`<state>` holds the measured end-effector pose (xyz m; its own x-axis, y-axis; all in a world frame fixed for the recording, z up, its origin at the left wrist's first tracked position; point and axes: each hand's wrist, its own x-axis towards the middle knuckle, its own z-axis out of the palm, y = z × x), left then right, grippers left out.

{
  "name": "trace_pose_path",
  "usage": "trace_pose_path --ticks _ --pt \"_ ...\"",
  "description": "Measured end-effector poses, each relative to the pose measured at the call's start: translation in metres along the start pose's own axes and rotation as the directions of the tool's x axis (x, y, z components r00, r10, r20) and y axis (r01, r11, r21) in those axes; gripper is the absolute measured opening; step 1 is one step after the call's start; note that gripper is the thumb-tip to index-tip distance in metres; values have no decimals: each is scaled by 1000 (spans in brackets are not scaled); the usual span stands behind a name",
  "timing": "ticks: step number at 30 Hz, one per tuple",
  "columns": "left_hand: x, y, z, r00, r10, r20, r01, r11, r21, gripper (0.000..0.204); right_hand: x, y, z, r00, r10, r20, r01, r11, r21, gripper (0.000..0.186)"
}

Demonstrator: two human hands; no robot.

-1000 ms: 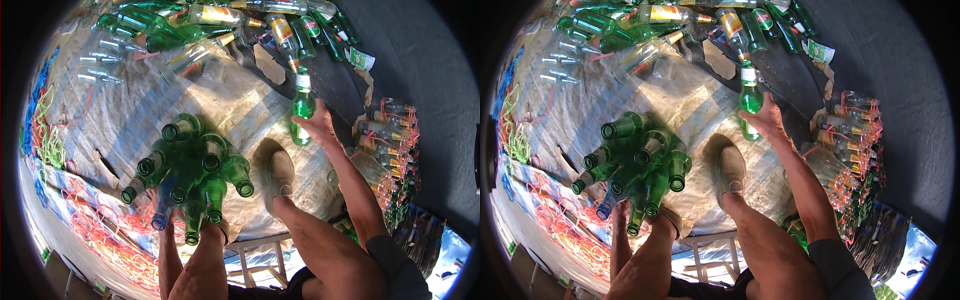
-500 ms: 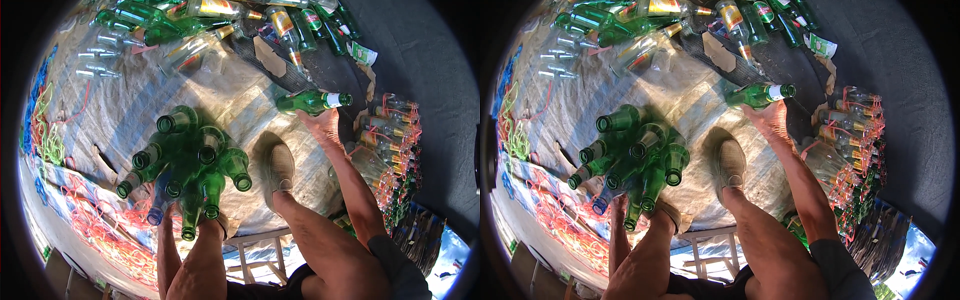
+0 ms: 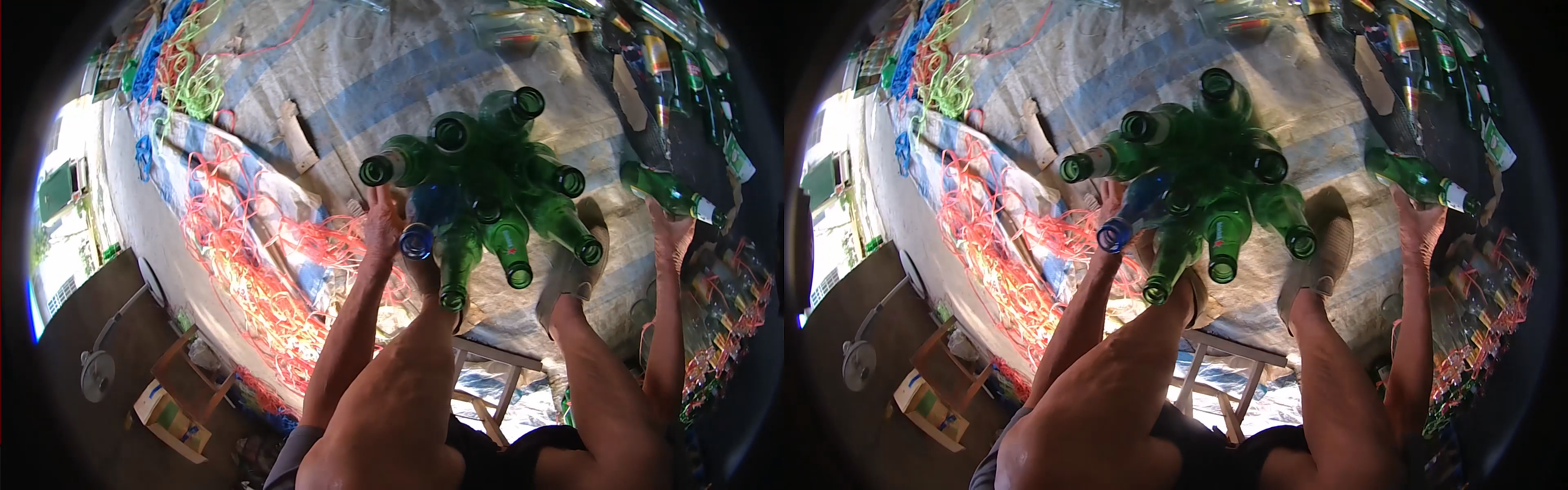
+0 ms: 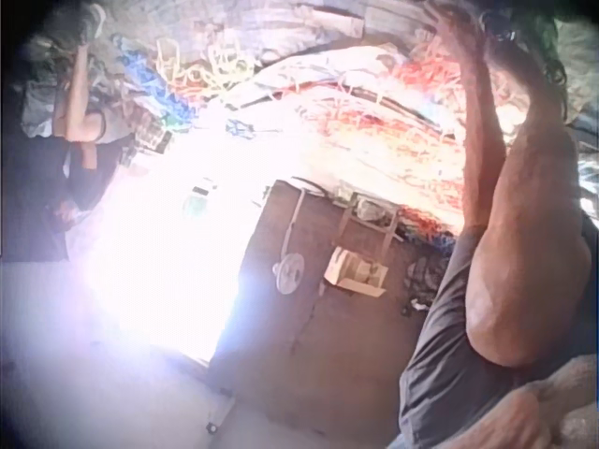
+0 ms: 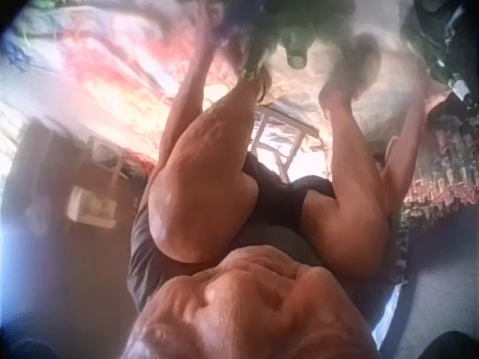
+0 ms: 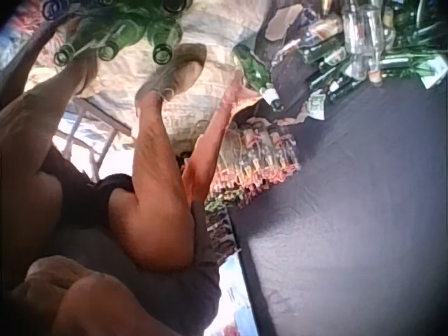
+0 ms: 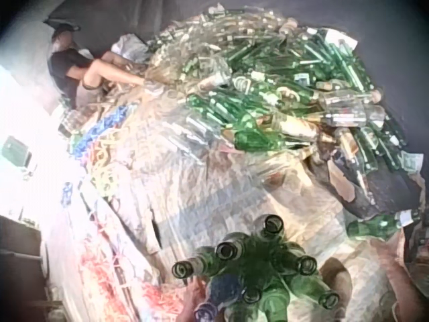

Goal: The person organizes glass bottles into bundles using plastic rings and string, then stacks the bundles together.

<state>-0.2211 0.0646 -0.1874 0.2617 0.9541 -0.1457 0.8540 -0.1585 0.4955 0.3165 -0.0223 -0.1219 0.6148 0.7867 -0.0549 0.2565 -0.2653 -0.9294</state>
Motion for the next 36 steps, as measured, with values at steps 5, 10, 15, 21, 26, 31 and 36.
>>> trace_pose_path --ticks 5,10,15,21,26,31,36 --pt "-2 26 -20 981 -187 56 193 971 -140 81 -5 31 -21 998 32 44 -27 994 -102 71" --pt "-19 42 -44 997 -42 -64 21 952 -307 61 -49 27 -46 991 136 -17 -134 937 -324 74" --pt "-82 50 -81 939 -324 -112 239 853 -463 34 -112 44 -78 973 223 57 -197 936 -293 56" --pt "-131 -36 -110 683 -640 -352 378 722 -580 22 -194 34 -80 892 430 138 -424 903 -69 49" --pt "-115 -99 -142 667 -527 -526 479 845 -238 37 -208 38 -92 864 481 150 -471 877 -96 48" --pt "-88 -134 -161 813 -338 -474 404 914 42 50 -224 30 -88 808 567 160 -545 823 -161 47" --pt "-82 -142 -163 815 -577 -48 578 805 135 60 -236 26 -89 764 625 158 -595 778 -202 46"
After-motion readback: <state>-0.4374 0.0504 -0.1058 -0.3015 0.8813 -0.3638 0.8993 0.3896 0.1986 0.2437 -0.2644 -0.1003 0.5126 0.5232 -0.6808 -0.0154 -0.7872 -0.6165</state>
